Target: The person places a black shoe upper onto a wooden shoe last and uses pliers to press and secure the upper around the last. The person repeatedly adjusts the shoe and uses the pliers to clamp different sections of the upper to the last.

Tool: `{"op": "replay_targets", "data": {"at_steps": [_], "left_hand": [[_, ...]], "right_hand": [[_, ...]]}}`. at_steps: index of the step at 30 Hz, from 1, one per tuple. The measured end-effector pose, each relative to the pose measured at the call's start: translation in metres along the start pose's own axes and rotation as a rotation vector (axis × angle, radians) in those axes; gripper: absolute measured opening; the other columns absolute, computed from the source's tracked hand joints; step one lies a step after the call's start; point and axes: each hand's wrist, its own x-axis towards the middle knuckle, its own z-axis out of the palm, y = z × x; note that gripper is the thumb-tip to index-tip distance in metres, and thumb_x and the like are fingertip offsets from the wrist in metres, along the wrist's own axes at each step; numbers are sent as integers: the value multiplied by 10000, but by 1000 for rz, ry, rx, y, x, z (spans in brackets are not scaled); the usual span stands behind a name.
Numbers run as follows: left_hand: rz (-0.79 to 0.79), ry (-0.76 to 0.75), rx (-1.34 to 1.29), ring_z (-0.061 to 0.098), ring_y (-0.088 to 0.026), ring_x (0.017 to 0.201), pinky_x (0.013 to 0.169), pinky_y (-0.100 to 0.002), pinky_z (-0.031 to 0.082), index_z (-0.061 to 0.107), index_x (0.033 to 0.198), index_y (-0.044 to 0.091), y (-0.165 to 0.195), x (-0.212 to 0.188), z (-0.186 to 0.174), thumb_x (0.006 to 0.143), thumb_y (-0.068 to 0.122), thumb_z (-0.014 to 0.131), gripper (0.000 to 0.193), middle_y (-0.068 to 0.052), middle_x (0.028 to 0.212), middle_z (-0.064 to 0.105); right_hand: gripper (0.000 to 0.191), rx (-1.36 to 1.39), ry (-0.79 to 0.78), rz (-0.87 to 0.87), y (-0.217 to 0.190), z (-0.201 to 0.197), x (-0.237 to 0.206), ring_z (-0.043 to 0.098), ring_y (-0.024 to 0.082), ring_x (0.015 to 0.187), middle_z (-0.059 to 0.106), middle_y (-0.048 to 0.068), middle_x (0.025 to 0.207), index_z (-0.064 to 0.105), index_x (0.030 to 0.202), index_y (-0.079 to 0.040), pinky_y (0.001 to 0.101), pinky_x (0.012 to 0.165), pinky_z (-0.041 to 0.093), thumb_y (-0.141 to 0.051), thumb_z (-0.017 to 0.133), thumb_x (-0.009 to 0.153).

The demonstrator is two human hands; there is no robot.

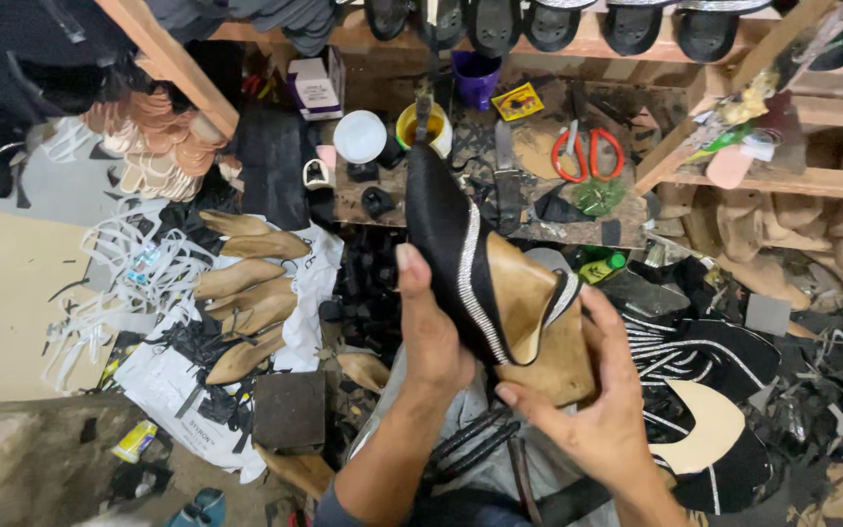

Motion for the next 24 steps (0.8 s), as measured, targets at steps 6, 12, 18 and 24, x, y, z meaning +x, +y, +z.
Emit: {"op": "replay_targets", "data": {"at_steps": [6, 12, 18, 24], "left_hand": [[-87, 93, 66, 661, -192, 1067, 952, -380, 540, 575, 1313, 5, -16, 44, -49, 1018, 260, 642, 395, -52, 1181, 679], [394, 30, 678, 628, -111, 978, 895, -273, 540, 568, 1306, 12, -16, 65, -94, 983, 82, 727, 366, -38, 1116, 664], [416, -107, 579, 626, -139, 1078, 962, -296, 554, 396, 1452, 23, -27, 60, -109, 864, -36, 782, 705, -62, 1228, 592], [354, 131, 372, 660, -162, 903, 748, -293, 598, 343, 1500, 48, -53, 48, -117, 857, 3, 761, 768, -98, 1149, 608]], "right_hand": [[710, 1094, -283, 434, 81, 16, 5, 720, 376, 1029, 677, 254, 1223, 431, 1448, 48, 508, 883, 593, -390, 738, 981], [532, -617, -540, -375, 109, 60, -75, 669, 394, 915, 644, 157, 1001, 620, 1069, -59, 460, 787, 514, -318, 823, 652], [281, -826, -709, 144, 91, 52, -65, 646, 259, 1044, 645, 85, 1061, 648, 1050, -125, 389, 857, 508, -292, 770, 859], [405, 437, -444, 80, 88, 5, -54, 521, 281, 1219, 504, 149, 1347, 501, 1260, 75, 408, 1009, 413, -238, 612, 1028]]}}
